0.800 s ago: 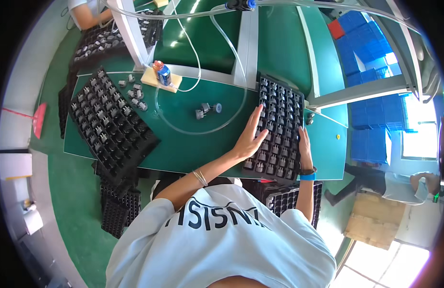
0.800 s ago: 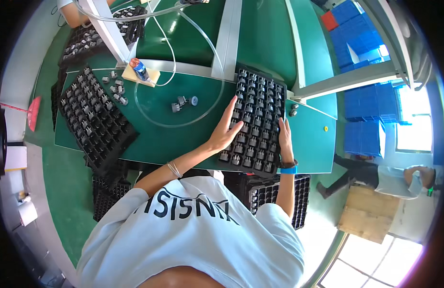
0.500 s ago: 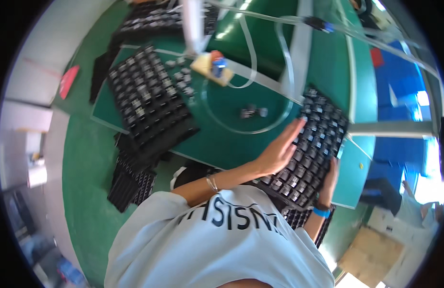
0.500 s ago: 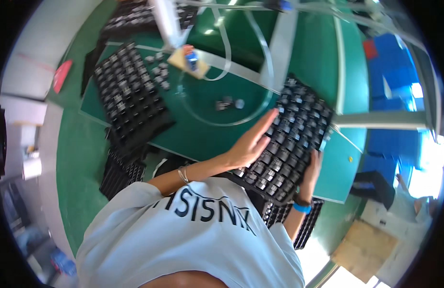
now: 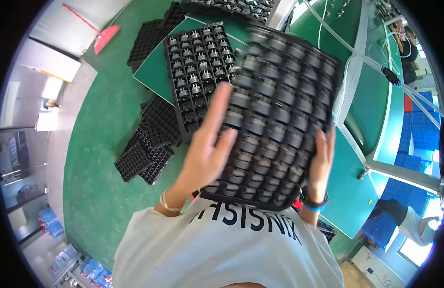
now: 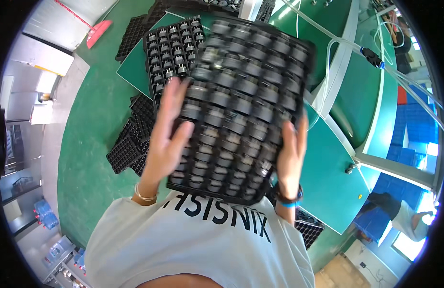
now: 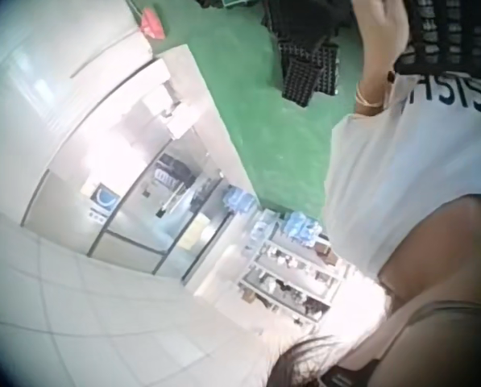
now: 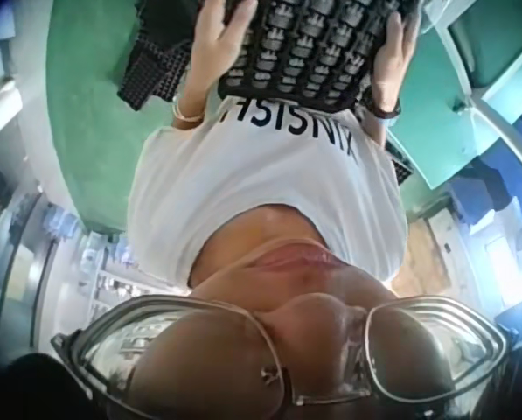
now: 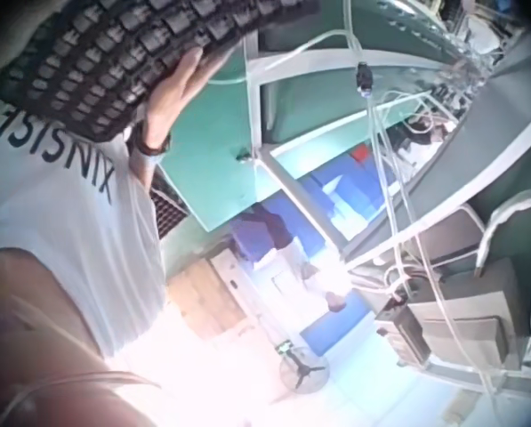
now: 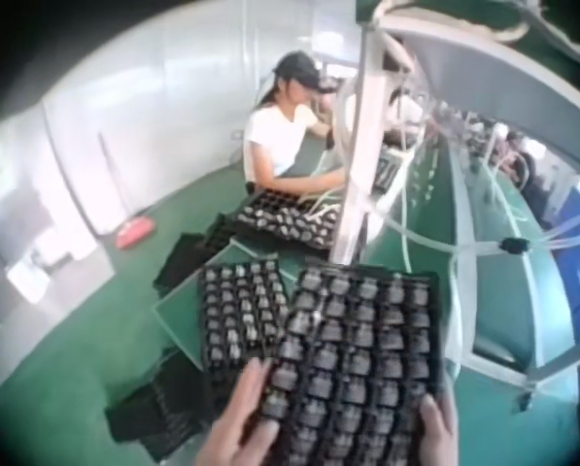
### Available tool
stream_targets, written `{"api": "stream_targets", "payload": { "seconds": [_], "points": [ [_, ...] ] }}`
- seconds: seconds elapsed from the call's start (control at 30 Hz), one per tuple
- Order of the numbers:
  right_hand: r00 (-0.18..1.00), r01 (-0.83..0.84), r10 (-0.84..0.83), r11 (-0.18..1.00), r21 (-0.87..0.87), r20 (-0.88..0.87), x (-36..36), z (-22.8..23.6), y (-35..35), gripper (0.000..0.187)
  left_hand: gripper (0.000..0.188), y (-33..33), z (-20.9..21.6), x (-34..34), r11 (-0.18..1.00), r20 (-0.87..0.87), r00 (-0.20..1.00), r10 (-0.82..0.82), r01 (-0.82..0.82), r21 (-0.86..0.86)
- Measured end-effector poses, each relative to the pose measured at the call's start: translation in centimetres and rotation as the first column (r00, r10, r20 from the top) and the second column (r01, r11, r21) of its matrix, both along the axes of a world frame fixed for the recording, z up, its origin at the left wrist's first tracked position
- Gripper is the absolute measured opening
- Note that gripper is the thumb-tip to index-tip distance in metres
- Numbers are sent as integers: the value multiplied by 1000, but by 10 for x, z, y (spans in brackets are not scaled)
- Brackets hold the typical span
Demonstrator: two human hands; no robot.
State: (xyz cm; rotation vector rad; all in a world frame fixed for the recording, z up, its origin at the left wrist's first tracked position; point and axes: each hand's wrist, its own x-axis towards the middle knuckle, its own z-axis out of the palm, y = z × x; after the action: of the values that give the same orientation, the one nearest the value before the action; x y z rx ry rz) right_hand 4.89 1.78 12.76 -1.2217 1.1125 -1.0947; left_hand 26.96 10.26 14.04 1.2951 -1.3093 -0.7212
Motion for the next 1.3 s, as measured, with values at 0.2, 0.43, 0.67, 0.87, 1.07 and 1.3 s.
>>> {"api": "stream_targets", "payload": {
  "seconds": [0.2,0.43,0.67,0.87,1.07,1.3],
  "points": [
    [923,-385,379,903,-192,-71,129,-44,-67,52,65,8,-15,67,930,-180,913,365,-365,36],
    [825,-474,397,874,-107,-403,186,-77,-112,50,67,-24,-88,106,896,-147,884,445,-440,63],
    [734,-446,120,827,-341,-669,153,-57,-97,25,57,-28,-106,109,815,-36,818,574,-567,119],
    [328,-249,-62,957,-150,-942,-8,-51,-96,23,22,-1,-51,92,815,308,778,548,-580,14],
    [630,-174,-269,866,-469,-729,-54,-91,-173,17,15,-37,-36,21,984,502,865,1,-89,152],
    [810,-533,429,824,-194,-400,-14,-113,-221,49,18,-48,-46,6,953,664,724,-184,-33,300]
  ]
}}
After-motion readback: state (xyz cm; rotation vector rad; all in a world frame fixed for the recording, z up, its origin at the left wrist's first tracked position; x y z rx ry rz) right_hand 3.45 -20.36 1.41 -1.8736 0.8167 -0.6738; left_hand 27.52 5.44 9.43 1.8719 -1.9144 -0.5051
